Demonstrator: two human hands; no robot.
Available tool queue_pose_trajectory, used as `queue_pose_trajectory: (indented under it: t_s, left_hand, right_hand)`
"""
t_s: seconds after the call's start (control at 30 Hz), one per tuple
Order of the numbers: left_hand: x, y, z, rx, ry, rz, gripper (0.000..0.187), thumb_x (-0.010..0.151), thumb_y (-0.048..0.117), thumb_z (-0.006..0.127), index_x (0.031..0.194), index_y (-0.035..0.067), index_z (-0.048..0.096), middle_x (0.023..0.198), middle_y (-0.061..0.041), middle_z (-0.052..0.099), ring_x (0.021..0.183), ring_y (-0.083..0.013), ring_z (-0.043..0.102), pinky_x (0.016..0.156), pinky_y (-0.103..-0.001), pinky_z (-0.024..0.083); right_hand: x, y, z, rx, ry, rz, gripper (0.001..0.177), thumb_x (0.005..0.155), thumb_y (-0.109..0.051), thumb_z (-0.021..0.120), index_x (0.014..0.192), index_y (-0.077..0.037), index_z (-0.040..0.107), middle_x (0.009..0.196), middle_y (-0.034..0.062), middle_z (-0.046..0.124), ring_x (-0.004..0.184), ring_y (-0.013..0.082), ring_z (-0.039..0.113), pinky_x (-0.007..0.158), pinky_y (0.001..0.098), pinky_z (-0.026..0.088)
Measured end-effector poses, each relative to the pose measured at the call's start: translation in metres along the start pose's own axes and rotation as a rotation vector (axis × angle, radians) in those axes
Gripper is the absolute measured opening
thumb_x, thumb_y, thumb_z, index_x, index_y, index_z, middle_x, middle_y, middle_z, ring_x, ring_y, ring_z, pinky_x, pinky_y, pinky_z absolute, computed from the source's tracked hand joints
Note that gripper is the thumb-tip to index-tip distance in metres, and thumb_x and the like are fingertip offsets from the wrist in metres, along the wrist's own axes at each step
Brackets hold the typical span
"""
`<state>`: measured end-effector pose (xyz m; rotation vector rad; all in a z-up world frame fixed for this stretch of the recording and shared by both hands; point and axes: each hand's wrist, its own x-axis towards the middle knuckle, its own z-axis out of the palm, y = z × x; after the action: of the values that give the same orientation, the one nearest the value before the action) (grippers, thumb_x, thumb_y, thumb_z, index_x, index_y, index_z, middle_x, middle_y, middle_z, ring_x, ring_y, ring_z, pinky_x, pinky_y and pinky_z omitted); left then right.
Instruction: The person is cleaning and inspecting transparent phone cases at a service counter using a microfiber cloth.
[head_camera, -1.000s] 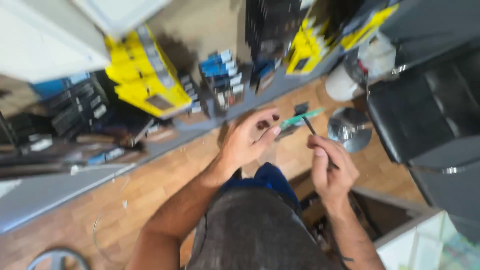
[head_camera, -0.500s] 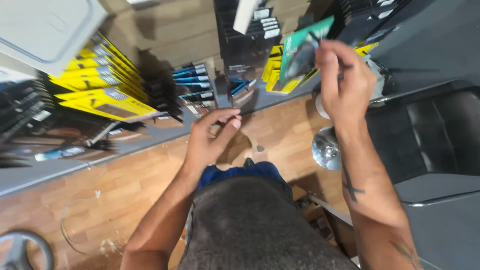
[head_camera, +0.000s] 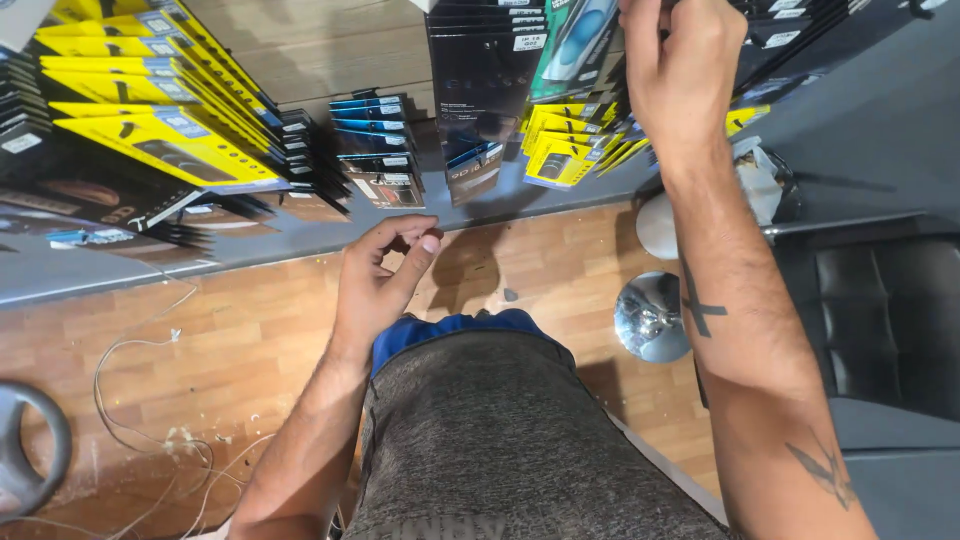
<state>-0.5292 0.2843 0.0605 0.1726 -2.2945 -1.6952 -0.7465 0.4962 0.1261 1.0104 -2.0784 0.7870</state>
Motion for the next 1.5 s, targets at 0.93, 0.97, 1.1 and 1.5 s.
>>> queue_pose_trajectory:
  t_s: [0.93,0.97,1.1,1.5]
  left_hand:
    - [-0.009,0.002,0.005,-0.043,0.043,-0.024,0.019,0.086,0.02,0.061,0.101,0.008,0.065,0.087,0.0,0.068,0.078,-0.0084,0.059,0.07,-0.022,0.049]
    - [-0.007,0.003,0.003,-0.041,0.054,-0.026,0.019,0.086,0.02,0.061,0.101,0.008,0.065,0.087,0.0,0.068,0.078,-0.0084,0.059,0.07,-0.022,0.049]
    - [0.002,-0.001,-0.001,-0.094,0.003,0.013,0.018,0.088,0.022,0.06,0.1,0.009,0.065,0.087,0.0,0.067,0.077,-0.008,0.059,0.068,-0.021,0.047]
    - [0.004,0.0,-0.018,-0.139,-0.067,0.008,0.019,0.087,0.023,0.06,0.101,0.011,0.066,0.088,0.001,0.068,0.078,-0.008,0.059,0.071,-0.022,0.047]
  right_hand:
    - [-0.038,-0.047,0.011,0.22,0.203,0.284,0.044,0.098,-0.022,0.065,0.131,-0.013,0.038,0.099,0.0086,0.044,0.086,0.019,0.045,0.075,0.0314,0.041]
    - [-0.038,-0.056,0.008,0.23,0.2,0.278,0.044,0.098,-0.022,0.065,0.131,-0.013,0.038,0.099,0.0086,0.044,0.086,0.019,0.045,0.075,0.0314,0.041]
    - [-0.037,-0.082,0.01,-0.007,0.014,0.129,0.028,0.101,-0.024,0.051,0.084,-0.002,0.055,0.072,0.0059,0.055,0.061,0.0191,0.053,0.053,0.0325,0.038]
    - [-0.009,-0.088,0.057,-0.464,-0.151,0.019,0.028,0.097,-0.025,0.048,0.073,-0.012,0.047,0.059,-0.0009,0.048,0.044,0.02,0.048,0.034,0.0332,0.03]
